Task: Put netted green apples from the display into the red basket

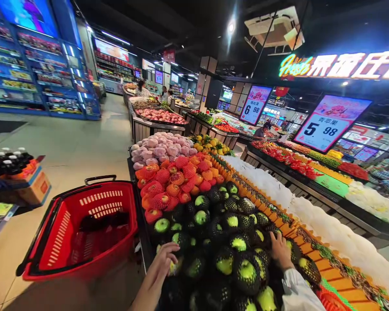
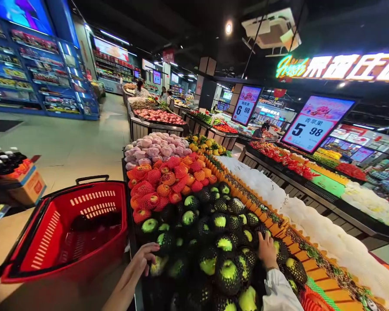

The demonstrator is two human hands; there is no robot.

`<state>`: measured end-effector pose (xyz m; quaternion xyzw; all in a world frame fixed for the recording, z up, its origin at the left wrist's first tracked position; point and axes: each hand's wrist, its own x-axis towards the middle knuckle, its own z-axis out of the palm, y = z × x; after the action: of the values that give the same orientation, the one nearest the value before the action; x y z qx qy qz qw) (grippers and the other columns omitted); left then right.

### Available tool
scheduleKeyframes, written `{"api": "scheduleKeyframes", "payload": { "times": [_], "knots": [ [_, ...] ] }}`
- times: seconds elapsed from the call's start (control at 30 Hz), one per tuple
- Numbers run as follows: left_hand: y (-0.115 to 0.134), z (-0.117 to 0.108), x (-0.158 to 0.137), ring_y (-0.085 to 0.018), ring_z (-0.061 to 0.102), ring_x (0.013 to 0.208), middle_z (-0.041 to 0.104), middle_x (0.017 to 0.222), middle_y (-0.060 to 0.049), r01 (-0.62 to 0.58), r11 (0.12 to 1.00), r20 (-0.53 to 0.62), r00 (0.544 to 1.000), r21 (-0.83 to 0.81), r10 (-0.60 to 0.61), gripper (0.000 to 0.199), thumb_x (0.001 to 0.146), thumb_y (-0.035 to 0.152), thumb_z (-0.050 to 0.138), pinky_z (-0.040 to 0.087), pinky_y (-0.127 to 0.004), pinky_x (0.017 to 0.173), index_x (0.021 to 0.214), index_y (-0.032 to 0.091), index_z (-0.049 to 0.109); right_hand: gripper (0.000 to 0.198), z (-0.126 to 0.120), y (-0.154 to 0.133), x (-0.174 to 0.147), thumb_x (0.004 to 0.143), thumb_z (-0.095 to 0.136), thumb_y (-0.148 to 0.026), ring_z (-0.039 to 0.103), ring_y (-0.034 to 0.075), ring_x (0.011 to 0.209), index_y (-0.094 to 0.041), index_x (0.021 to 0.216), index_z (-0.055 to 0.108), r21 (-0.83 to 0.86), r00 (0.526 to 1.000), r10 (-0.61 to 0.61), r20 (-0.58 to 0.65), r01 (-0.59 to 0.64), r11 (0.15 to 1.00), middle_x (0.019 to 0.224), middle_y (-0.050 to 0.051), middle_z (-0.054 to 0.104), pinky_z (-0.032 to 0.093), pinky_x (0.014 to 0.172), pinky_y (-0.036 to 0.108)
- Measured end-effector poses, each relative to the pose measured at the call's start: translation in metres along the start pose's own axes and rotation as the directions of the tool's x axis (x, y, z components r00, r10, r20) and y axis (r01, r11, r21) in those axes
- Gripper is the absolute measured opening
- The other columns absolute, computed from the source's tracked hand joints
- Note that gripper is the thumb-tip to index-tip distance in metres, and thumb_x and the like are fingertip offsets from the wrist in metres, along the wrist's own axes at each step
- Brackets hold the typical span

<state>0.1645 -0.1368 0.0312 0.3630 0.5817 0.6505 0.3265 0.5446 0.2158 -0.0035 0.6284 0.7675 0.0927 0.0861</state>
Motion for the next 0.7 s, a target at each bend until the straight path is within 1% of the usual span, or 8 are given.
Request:
{"api": "scheduleKeyframes", "payload": {
  "times": [0.2,0.3,0.4,0.47,0.53,0.57,0.63,0.7],
  "knots": [
    [0.014,0.008,-0.004,-0.022,0.06,0.092,0.061,0.12,-0.012,-0.051,0.999,0.065,0.997,0.0,0.051,0.048,0.1,0.059,0.045,0.05,-0.03,0.071,0.116,0.021,0.069,0.066,-0.012,-0.005,0.002,0.081,0.056,-0.004,0.047,0.037,0.138,-0.02,0.145,0.052,-0.03,0.998,-0.007,0.06,0.009,1.0,0.148,0.024,0.049,0.041,0.105,0.052],
    [0.024,0.003,-0.004,-0.021,0.059,0.089,0.059,0.123,-0.013,-0.104,0.995,0.072,0.992,-0.001,0.104,0.047,0.1,0.058,0.045,0.05,-0.031,0.073,0.114,0.02,0.068,0.074,-0.037,0.004,-0.001,0.08,0.066,-0.013,0.052,0.04,0.131,-0.015,0.151,0.044,0.007,0.998,-0.016,0.061,0.015,1.0,0.139,0.025,0.054,0.045,0.101,0.05],
    [0.031,0.0,0.002,-0.023,0.058,0.096,0.06,0.12,-0.014,-0.145,0.989,0.115,0.983,0.024,0.141,0.047,0.1,0.058,0.045,0.05,-0.032,0.075,0.109,0.019,0.069,0.079,-0.07,0.022,-0.031,0.086,0.065,-0.029,0.044,0.042,0.137,-0.013,0.156,0.032,0.057,1.0,-0.01,-0.01,0.01,0.998,0.148,0.027,0.045,0.04,0.108,0.052],
    [0.03,0.001,0.008,-0.026,0.057,0.105,0.061,0.119,-0.014,-0.16,0.987,0.167,0.974,0.031,0.153,0.046,0.1,0.058,0.045,0.05,-0.032,0.075,0.105,0.019,0.069,0.075,-0.093,0.038,-0.081,0.089,0.062,-0.038,0.047,0.039,0.136,-0.012,0.154,0.036,0.202,0.987,-0.055,-0.152,0.086,0.976,0.145,0.025,0.049,0.038,0.113,0.051],
    [0.025,0.003,0.017,-0.028,0.058,0.109,0.06,0.122,-0.015,-0.169,0.985,0.224,0.961,0.023,0.16,0.045,0.099,0.058,0.047,0.05,-0.032,0.072,0.104,0.018,0.07,0.074,-0.117,0.052,-0.161,0.089,0.063,-0.049,0.051,0.035,0.135,-0.017,0.152,0.04,0.443,0.955,-0.117,-0.273,0.233,0.866,0.145,0.022,0.052,0.038,0.115,0.05],
    [0.023,0.005,0.023,-0.027,0.059,0.107,0.06,0.123,-0.015,-0.174,0.985,0.254,0.953,0.017,0.164,0.045,0.099,0.058,0.049,0.05,-0.031,0.071,0.105,0.018,0.07,0.074,-0.13,0.056,-0.209,0.089,0.064,-0.054,0.05,0.034,0.138,-0.021,0.151,0.042,0.555,0.955,-0.108,-0.277,0.251,0.793,0.149,0.019,0.051,0.038,0.116,0.049],
    [0.019,0.009,0.037,-0.024,0.062,0.099,0.059,0.125,-0.015,-0.187,0.982,0.327,0.929,0.011,0.173,0.043,0.097,0.057,0.053,0.05,-0.03,0.067,0.11,0.018,0.069,0.072,-0.157,0.05,-0.313,0.089,0.065,-0.058,0.05,0.031,0.14,-0.028,0.152,0.045,0.748,0.987,-0.062,-0.147,0.152,0.646,0.15,0.016,0.053,0.042,0.114,0.048],
    [0.019,0.015,0.055,-0.02,0.063,0.092,0.059,0.125,-0.014,-0.207,0.978,0.416,0.891,0.015,0.182,0.04,0.096,0.054,0.056,0.051,-0.029,0.067,0.113,0.018,0.066,0.071,-0.183,0.027,-0.409,0.084,0.065,-0.07,0.063,0.031,0.127,-0.029,0.142,0.059,0.871,0.998,0.039,-0.052,0.026,0.491,0.137,0.017,0.065,0.051,0.103,0.046]
  ]
}}
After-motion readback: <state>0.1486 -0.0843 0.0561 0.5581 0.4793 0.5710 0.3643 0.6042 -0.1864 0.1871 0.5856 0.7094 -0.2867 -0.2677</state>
